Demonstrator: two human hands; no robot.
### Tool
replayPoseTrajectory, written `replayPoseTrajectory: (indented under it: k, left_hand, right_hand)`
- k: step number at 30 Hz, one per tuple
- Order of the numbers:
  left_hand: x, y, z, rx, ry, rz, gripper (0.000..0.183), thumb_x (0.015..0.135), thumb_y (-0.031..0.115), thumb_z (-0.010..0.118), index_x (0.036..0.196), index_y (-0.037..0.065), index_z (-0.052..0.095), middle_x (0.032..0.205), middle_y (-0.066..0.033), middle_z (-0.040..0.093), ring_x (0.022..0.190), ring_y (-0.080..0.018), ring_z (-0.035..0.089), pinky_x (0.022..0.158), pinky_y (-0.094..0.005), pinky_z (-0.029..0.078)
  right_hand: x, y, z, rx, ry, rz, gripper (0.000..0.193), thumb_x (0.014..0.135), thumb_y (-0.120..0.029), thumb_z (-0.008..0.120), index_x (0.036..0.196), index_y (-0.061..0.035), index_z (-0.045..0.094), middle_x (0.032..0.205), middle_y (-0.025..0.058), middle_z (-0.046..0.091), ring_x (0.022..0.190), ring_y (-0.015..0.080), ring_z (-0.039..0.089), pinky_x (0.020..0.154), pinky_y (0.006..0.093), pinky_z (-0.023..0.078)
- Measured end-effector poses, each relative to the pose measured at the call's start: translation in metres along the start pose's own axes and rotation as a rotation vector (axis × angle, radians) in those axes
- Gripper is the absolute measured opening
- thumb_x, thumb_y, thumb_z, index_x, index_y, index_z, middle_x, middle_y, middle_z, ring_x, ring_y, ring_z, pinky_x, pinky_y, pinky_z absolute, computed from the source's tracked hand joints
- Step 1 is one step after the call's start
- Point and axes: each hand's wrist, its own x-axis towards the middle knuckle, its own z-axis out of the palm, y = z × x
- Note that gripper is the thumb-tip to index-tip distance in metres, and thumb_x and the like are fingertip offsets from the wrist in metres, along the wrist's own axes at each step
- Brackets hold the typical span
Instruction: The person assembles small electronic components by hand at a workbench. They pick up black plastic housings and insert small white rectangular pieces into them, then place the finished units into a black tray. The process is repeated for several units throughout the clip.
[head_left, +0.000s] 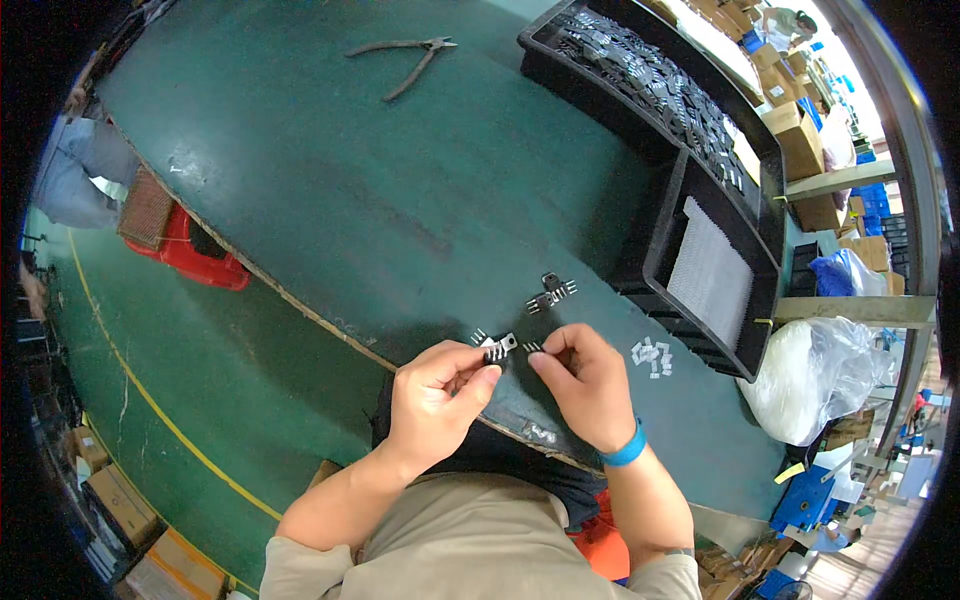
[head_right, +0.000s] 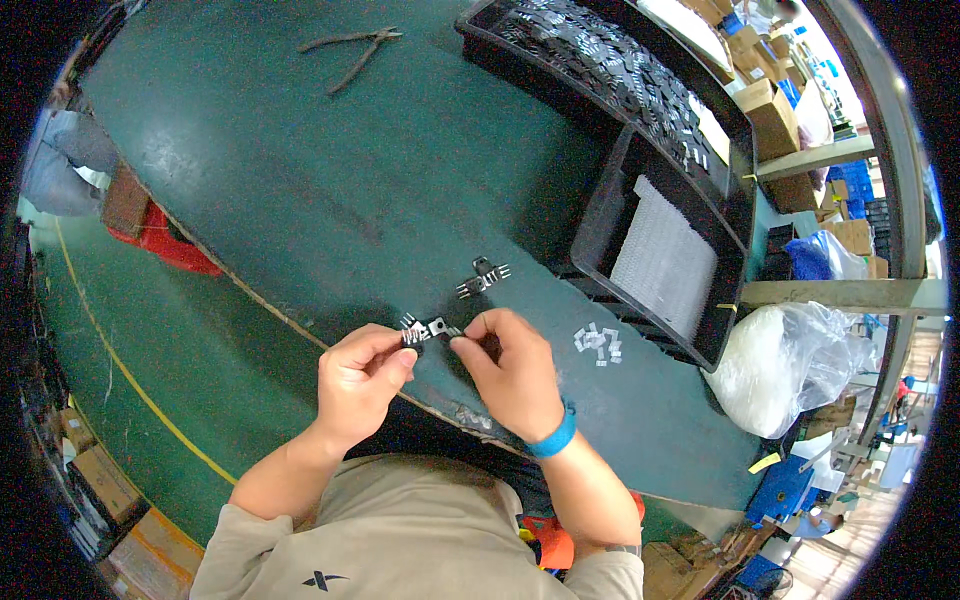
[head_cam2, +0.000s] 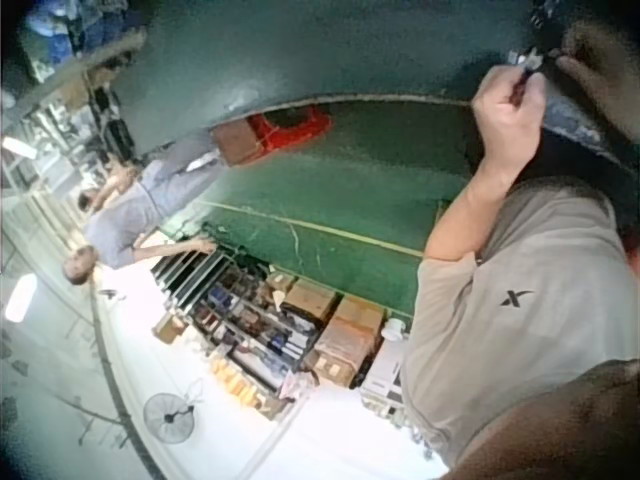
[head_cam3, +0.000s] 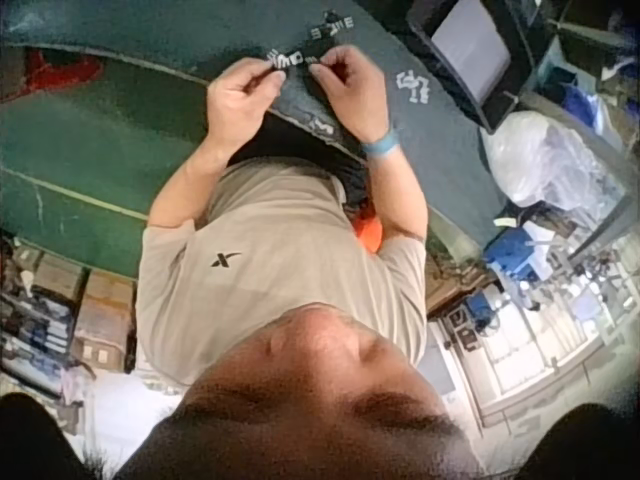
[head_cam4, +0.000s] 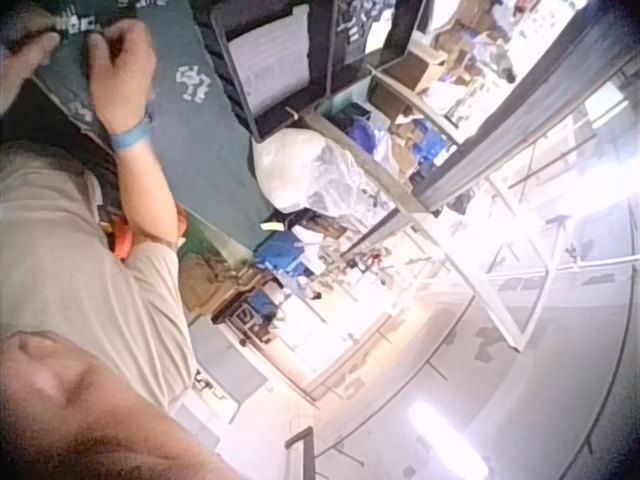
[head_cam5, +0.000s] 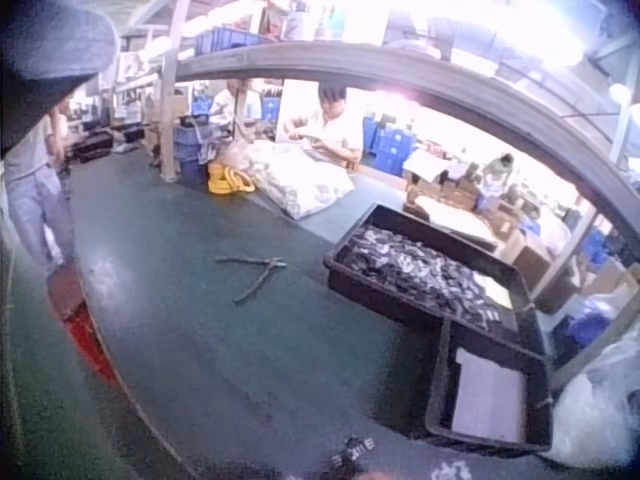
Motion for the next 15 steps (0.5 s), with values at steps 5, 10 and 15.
replayPoseTrajectory:
  k: [5, 10, 15]
  left_hand:
    - [0.001, -0.002, 0.006, 0.021, -0.036, 0.058, 0.019, 0.091, 0.003, 0.074, 0.108, -0.005, 0.072, 0.094, -0.0089, 0.068, 0.078, -0.0104, 0.063, 0.066, -0.0252, 0.051]
    - [0.001, 0.005, 0.008, 0.098, -0.048, 0.16, 0.02, 0.089, 0.004, 0.076, 0.107, -0.004, 0.074, 0.092, -0.0109, 0.07, 0.076, -0.0144, 0.065, 0.067, -0.0271, 0.052]
    - [0.0, 0.0, 0.008, 0.089, -0.018, 0.185, 0.02, 0.084, 0.002, 0.08, 0.103, -0.004, 0.075, 0.091, -0.0119, 0.072, 0.076, -0.0163, 0.066, 0.068, -0.0287, 0.053]
  right_hand:
    - [-0.021, -0.015, 0.016, 0.658, -0.044, 0.131, 0.009, 0.095, -0.003, 0.069, 0.101, -0.0024, 0.062, 0.086, -0.0013, 0.061, 0.074, 0.0064, 0.055, 0.064, 0.0213, 0.046]
    - [-0.024, -0.004, 0.021, 0.566, 0.039, -0.067, 0.01, 0.096, -0.003, 0.069, 0.102, -0.0028, 0.061, 0.09, -0.0011, 0.061, 0.073, 0.005, 0.053, 0.065, 0.0209, 0.045]
    - [-0.03, -0.006, 0.027, 0.625, 0.026, -0.088, 0.009, 0.097, -0.004, 0.068, 0.101, -0.0026, 0.06, 0.092, -0.0007, 0.061, 0.074, 0.0041, 0.052, 0.064, 0.0207, 0.044]
